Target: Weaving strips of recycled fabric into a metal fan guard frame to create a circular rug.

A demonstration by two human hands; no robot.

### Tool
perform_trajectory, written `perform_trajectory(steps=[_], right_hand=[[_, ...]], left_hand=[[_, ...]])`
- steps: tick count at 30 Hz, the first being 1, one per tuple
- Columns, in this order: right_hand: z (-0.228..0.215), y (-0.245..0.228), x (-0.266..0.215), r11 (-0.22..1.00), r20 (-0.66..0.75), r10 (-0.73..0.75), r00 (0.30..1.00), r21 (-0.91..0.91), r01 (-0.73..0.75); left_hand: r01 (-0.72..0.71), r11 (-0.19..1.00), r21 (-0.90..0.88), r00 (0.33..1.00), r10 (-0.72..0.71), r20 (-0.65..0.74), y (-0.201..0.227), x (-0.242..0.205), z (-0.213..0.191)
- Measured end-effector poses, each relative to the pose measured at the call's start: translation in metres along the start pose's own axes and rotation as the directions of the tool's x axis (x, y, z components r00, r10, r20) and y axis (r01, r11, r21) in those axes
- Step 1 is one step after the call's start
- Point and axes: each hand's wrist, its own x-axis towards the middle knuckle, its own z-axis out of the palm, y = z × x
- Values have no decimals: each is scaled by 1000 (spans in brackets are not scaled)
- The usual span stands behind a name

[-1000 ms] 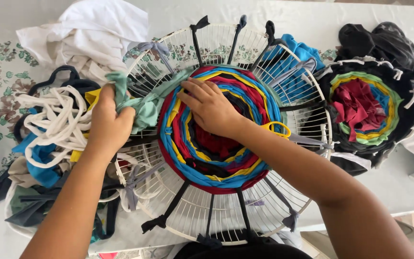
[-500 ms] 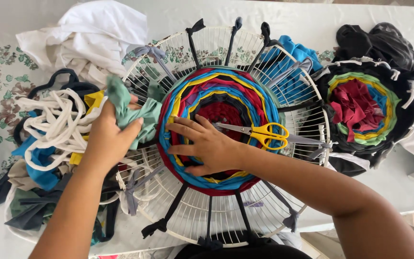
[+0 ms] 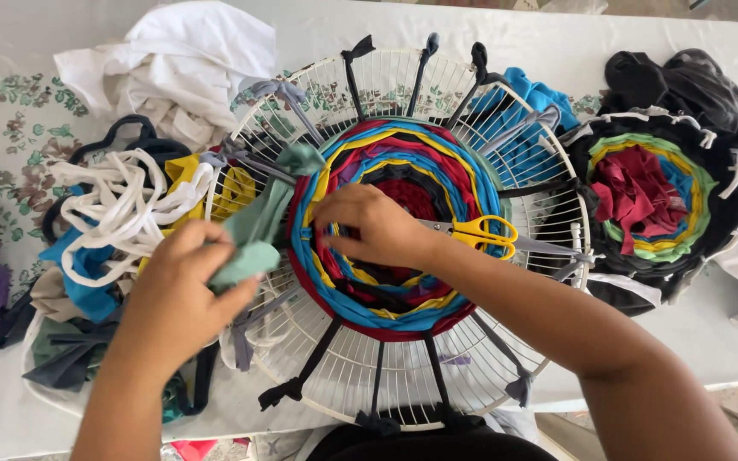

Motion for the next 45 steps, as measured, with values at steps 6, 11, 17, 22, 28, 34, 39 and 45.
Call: perform_trajectory(steps=[6, 11, 17, 22, 28, 34, 39, 45], right_hand=[[16, -43, 39, 985, -160, 172, 972, 45, -167], [37, -52, 35, 996, -225, -11, 974, -88, -9], [34, -52, 18, 990, -207, -74, 975, 105, 98], [27, -62, 1, 955, -165, -11, 986, 291, 59], [18, -76, 11, 977, -188, 135, 973, 187, -100], [24, -71, 7, 994, -161, 66, 985, 101, -51], [41, -103, -17, 999, 86, 5, 996, 39, -8], [62, -117, -4, 110, 668, 375, 642, 656, -747]], left_hand=[[-301, 807, -507, 953, 246, -175, -2, -6, 34], [-6, 789, -614, 976, -129, -174, -17, -4, 67], [-444, 875, -195, 870, 369, -326, -9, -5, 63], [-275, 831, -484, 958, 282, -61, -24, -15, 57], [-221, 924, -311, 939, 116, -323, -12, -24, 48], [-450, 889, -85, 890, 439, -122, -11, -22, 59], [-410, 908, -85, 911, 403, -90, -31, -23, 73], [-150, 989, 0, 972, 147, 182, -19, 0, 73]])
